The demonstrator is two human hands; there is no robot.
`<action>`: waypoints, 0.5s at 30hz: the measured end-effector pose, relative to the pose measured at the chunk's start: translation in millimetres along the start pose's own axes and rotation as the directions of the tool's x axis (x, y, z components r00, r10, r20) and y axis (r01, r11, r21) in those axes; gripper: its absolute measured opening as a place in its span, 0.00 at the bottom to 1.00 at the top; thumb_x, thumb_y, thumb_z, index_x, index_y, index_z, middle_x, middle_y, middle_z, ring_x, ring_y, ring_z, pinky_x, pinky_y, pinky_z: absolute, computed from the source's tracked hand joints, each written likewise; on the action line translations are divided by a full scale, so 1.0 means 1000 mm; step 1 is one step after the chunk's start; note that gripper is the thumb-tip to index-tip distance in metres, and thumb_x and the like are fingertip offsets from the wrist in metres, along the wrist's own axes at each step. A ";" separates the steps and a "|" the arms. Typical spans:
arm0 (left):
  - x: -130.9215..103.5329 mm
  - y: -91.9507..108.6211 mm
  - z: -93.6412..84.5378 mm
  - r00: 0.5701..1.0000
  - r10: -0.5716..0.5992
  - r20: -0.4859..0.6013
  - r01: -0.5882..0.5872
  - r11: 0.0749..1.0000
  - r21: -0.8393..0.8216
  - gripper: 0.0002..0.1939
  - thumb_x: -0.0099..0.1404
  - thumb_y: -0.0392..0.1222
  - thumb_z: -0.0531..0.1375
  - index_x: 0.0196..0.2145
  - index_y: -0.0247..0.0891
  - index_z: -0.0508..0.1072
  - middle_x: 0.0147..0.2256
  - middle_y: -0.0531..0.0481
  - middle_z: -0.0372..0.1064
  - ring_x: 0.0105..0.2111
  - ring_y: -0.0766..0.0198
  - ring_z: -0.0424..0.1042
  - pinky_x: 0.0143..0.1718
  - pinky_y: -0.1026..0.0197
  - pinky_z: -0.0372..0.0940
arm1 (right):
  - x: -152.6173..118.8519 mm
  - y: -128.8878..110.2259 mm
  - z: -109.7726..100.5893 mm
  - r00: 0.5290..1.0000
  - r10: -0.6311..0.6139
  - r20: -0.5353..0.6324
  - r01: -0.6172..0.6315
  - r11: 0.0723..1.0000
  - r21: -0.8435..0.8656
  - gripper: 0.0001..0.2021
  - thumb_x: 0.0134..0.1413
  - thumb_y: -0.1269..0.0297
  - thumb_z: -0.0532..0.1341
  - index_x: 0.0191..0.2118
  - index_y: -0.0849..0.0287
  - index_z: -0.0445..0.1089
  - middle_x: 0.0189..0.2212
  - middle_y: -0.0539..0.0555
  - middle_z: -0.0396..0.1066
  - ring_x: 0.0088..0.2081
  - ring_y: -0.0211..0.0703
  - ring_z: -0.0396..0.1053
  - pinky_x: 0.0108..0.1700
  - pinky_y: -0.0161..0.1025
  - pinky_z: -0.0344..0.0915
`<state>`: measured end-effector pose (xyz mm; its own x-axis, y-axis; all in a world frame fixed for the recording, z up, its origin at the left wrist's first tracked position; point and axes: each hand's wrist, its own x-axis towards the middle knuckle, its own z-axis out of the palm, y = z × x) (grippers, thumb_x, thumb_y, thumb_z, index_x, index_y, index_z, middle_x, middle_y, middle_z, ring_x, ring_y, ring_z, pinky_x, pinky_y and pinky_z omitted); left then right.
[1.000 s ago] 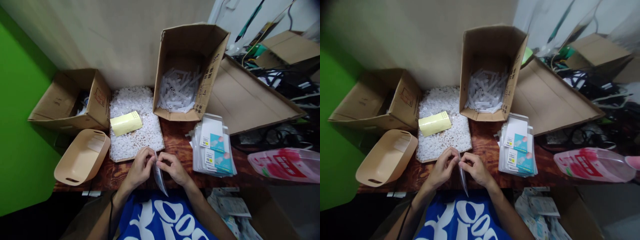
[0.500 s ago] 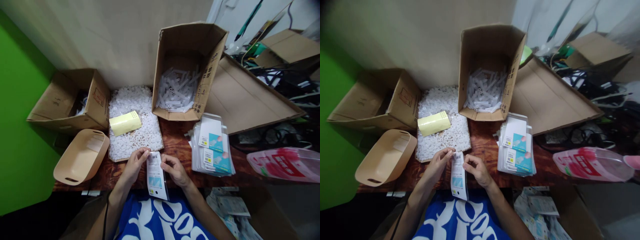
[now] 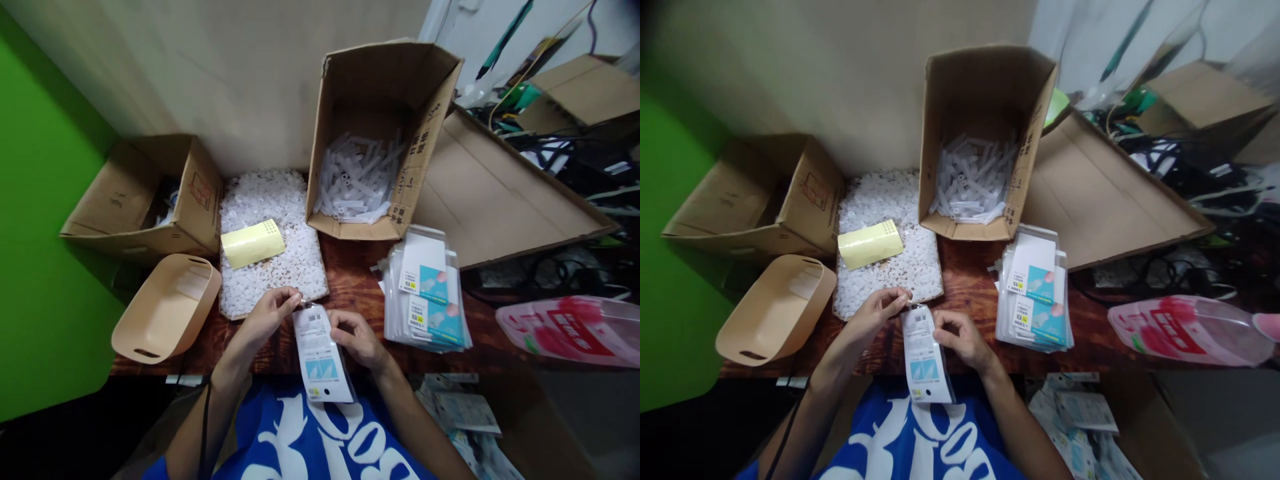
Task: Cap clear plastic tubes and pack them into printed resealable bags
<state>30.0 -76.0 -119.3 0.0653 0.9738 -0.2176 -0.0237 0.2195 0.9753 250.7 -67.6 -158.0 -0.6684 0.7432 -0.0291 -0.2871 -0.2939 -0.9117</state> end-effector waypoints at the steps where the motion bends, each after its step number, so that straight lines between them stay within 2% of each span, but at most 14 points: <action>1: 0.001 0.001 0.000 1.000 0.019 -0.008 -0.019 1.000 0.005 0.20 0.60 0.58 0.66 0.29 0.36 0.76 0.29 0.48 0.71 0.32 0.61 0.69 0.35 0.61 0.64 | 0.000 -0.001 -0.001 1.000 -0.005 -0.018 0.005 0.999 0.048 0.19 0.56 0.52 0.67 0.25 0.58 0.61 0.27 0.51 0.63 0.31 0.42 0.62 0.34 0.38 0.59; 4: -0.002 0.000 0.005 0.999 0.016 -0.042 -0.017 1.000 -0.016 0.20 0.62 0.57 0.65 0.40 0.37 0.79 0.39 0.44 0.76 0.40 0.57 0.73 0.42 0.59 0.67 | 0.001 -0.002 -0.003 0.998 -0.009 -0.055 0.018 0.988 0.156 0.19 0.54 0.53 0.69 0.25 0.59 0.62 0.28 0.52 0.64 0.31 0.41 0.63 0.32 0.36 0.59; 7: -0.013 -0.011 0.018 0.996 -0.084 0.026 0.086 0.990 -0.107 0.24 0.62 0.55 0.67 0.49 0.37 0.76 0.47 0.41 0.76 0.47 0.53 0.73 0.48 0.58 0.67 | 0.001 0.000 -0.005 0.997 -0.006 -0.074 0.020 0.979 0.201 0.18 0.55 0.55 0.69 0.25 0.59 0.63 0.28 0.51 0.64 0.29 0.39 0.62 0.31 0.34 0.59; 10: -0.024 -0.024 0.034 0.984 -0.175 0.023 0.175 0.952 -0.251 0.25 0.58 0.55 0.70 0.46 0.35 0.75 0.40 0.43 0.77 0.41 0.55 0.75 0.41 0.60 0.69 | 0.001 0.002 -0.006 0.997 0.012 -0.077 0.004 0.977 0.213 0.17 0.54 0.56 0.69 0.25 0.59 0.64 0.28 0.51 0.64 0.29 0.39 0.62 0.31 0.34 0.59; 12: -0.027 -0.029 0.039 0.979 -0.199 -0.038 0.177 0.930 -0.323 0.25 0.56 0.55 0.71 0.43 0.34 0.74 0.35 0.45 0.77 0.34 0.59 0.75 0.35 0.63 0.68 | 0.000 0.004 -0.007 0.997 0.019 -0.077 -0.002 0.977 0.215 0.17 0.55 0.56 0.69 0.25 0.59 0.64 0.28 0.52 0.65 0.30 0.40 0.63 0.32 0.34 0.59; 15: -0.028 -0.031 0.040 0.973 -0.194 -0.121 0.145 0.932 -0.333 0.23 0.56 0.56 0.70 0.39 0.33 0.76 0.30 0.47 0.75 0.29 0.63 0.72 0.28 0.66 0.65 | 0.000 0.003 -0.006 0.997 0.024 -0.075 -0.007 0.974 0.227 0.16 0.55 0.57 0.69 0.25 0.59 0.64 0.29 0.52 0.65 0.31 0.40 0.63 0.31 0.34 0.59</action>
<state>69.2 -112.6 -142.0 -0.0526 0.9124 -0.4059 -0.3450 0.3648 0.8648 253.6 -65.0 -163.4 -0.6219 0.7788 -0.0817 -0.4309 -0.4275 -0.7947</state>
